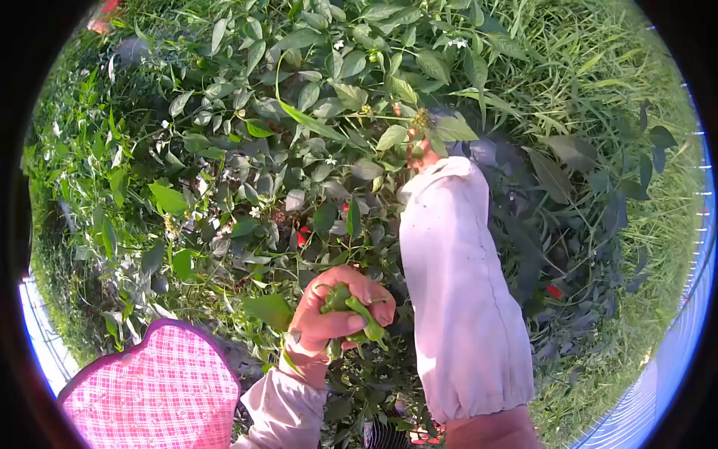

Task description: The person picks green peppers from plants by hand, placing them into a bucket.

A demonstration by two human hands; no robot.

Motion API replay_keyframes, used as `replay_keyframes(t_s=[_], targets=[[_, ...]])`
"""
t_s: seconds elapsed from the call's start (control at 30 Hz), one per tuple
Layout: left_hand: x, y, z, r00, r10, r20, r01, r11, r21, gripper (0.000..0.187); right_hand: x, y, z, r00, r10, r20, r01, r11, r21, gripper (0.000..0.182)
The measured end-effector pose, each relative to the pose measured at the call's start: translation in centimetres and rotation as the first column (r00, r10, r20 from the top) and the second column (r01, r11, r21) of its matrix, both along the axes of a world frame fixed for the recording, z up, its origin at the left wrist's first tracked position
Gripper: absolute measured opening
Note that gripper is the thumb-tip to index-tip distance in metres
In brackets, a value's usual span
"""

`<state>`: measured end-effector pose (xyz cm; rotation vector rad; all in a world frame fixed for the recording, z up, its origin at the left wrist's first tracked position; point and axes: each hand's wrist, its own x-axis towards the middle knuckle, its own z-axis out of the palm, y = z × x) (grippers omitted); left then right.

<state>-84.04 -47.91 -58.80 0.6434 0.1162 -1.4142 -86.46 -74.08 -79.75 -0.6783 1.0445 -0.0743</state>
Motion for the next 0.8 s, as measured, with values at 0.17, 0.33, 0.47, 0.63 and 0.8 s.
replay_keyframes(t_s=[0.17, 0.33, 0.47, 0.63, 0.8], targets=[[1.1, 0.3, -0.4, 0.965, 0.251, 0.08, -0.232, 0.953, -0.193, 0.026, 16.4, 16.1, -2.1, 0.897, 0.421, 0.138, -0.206, 0.672, -0.711, 0.059], [2.4, 1.4, -0.1, 0.913, 0.407, 0.015, -0.401, 0.903, -0.153, 0.029, 12.1, 23.4, 3.1, 0.617, 0.501, -0.606, -0.611, -0.181, -0.771, 0.052], [3.0, 1.9, 0.2, 0.93, 0.366, 0.032, -0.362, 0.928, -0.088, 0.028, 10.6, 24.2, 0.6, 0.697, 0.529, -0.484, -0.505, -0.117, -0.855, 0.061], [2.1, 2.2, -0.3, 0.939, 0.343, 0.014, -0.337, 0.929, -0.151, 0.028, 9.7, 22.7, 2.2, 0.744, 0.521, -0.418, -0.488, -0.004, -0.873, 0.07], [1.1, 2.0, 0.1, 0.948, 0.319, 0.006, -0.315, 0.939, -0.138, 0.031, 8.1, 23.6, 1.3, 0.914, 0.403, -0.039, -0.214, 0.399, -0.892, 0.07]])
